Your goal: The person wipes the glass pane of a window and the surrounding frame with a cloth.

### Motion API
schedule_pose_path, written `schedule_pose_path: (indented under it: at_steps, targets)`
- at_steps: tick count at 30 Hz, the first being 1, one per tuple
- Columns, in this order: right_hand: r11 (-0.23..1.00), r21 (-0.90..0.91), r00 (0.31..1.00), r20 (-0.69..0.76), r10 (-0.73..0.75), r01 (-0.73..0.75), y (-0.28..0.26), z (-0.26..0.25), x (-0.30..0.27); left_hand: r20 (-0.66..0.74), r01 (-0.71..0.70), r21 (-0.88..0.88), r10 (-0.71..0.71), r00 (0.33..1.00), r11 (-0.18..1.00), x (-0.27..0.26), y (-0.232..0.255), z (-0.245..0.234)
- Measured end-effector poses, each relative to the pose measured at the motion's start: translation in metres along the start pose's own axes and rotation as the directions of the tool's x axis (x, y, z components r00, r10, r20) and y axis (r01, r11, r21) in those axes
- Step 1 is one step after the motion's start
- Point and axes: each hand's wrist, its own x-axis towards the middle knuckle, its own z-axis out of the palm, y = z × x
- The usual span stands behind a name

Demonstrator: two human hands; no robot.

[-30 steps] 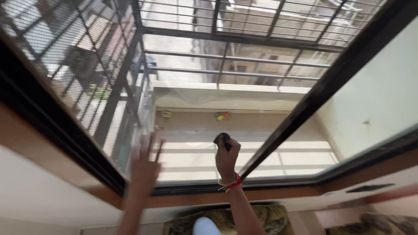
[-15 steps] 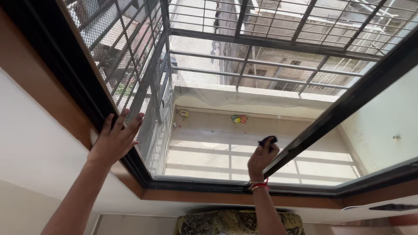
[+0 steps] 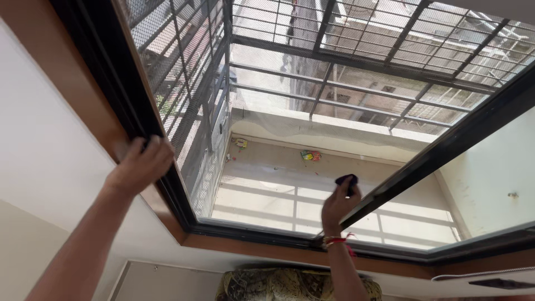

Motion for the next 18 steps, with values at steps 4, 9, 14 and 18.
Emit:
schedule_pose_path:
  at_steps: [4,9,14,18]
  targets:
    - [0.905,0.37,0.975,0.139,0.171,-0.211,-0.048,0.052,-0.024,-0.049,-0.098,0.123,0.105,0.993,0.988,0.005,-0.003,-0.009]
    - [0.901,0.03,0.894,0.119,-0.433,0.432,-0.097,0.032,-0.016,-0.03,0.064,0.093,-0.062,0.998,0.994,0.015,-0.005,-0.02]
    - [0.967,0.152,0.96,0.166,-0.227,0.202,-0.056,0.008,0.014,-0.064,0.09,0.069,-0.085,0.994,0.994,0.019,-0.007,-0.02]
    - [0.977,0.187,0.99,0.112,0.084,-0.104,-0.057,0.051,-0.011,-0.028,0.081,0.066,-0.08,0.996,0.994,0.02,-0.005,-0.018]
